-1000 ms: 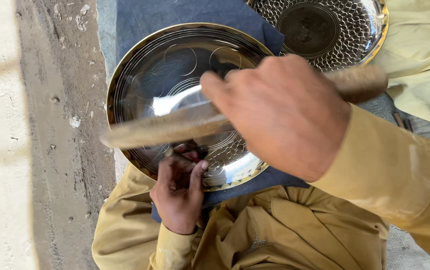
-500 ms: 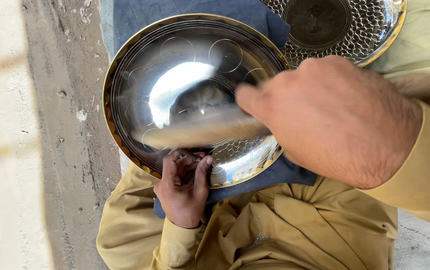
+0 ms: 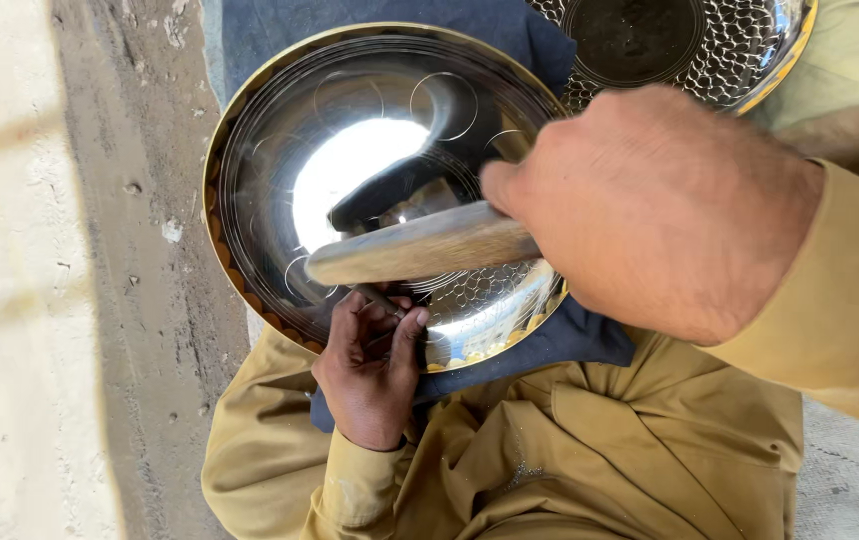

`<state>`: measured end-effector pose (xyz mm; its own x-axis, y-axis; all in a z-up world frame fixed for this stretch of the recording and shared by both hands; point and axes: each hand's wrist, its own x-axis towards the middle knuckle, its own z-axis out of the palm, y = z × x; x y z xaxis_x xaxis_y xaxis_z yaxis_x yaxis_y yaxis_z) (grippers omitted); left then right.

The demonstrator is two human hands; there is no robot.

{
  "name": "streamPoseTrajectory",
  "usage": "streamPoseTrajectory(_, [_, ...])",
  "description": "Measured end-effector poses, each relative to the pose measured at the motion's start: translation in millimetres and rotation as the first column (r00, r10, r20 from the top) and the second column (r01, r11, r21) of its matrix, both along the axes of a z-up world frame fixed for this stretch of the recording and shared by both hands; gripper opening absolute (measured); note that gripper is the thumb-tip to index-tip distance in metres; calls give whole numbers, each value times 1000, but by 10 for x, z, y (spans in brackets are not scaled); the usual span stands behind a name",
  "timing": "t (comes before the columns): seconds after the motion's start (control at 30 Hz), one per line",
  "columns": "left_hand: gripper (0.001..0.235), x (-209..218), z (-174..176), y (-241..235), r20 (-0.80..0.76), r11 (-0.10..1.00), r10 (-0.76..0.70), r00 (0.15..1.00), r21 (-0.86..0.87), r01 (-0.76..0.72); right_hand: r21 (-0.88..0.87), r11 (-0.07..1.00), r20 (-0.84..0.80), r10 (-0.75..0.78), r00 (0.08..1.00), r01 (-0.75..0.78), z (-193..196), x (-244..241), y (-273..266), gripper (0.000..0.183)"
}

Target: The person sits on the floor and uses a hammer and punch to create a decorative pattern on a metal plate. They repeatedly strike the punch against the plate's surface to form small indentations.

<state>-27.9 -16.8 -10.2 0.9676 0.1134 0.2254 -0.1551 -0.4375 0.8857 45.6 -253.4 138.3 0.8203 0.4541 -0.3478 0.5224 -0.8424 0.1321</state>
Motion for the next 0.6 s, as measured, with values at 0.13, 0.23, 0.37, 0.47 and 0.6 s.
streamPoseTrajectory(0.13, [42,66,7,30,-30,995,-95,995,28,96,222,975,138,-25,990,-7,-55,-32,-100,43])
streamPoseTrajectory(0.23, [42,97,40,76,-43,984,-175,984,6,176,190,975,16,-117,993,112,-155,-102,-123,40])
streamPoseTrajectory(0.37, [43,160,77,79,-118,974,-215,969,49,222,293,931,-54,-209,976,215,-330,-208,-243,52])
streamPoseTrajectory(0.47, [45,226,107,105,-144,952,-293,945,50,302,389,885,-55,-254,966,255,-454,-281,-354,52])
streamPoseTrajectory(0.6, [49,316,150,143,-227,905,-392,892,77,418,382,858,-156,-306,939,343,-637,-465,-450,60])
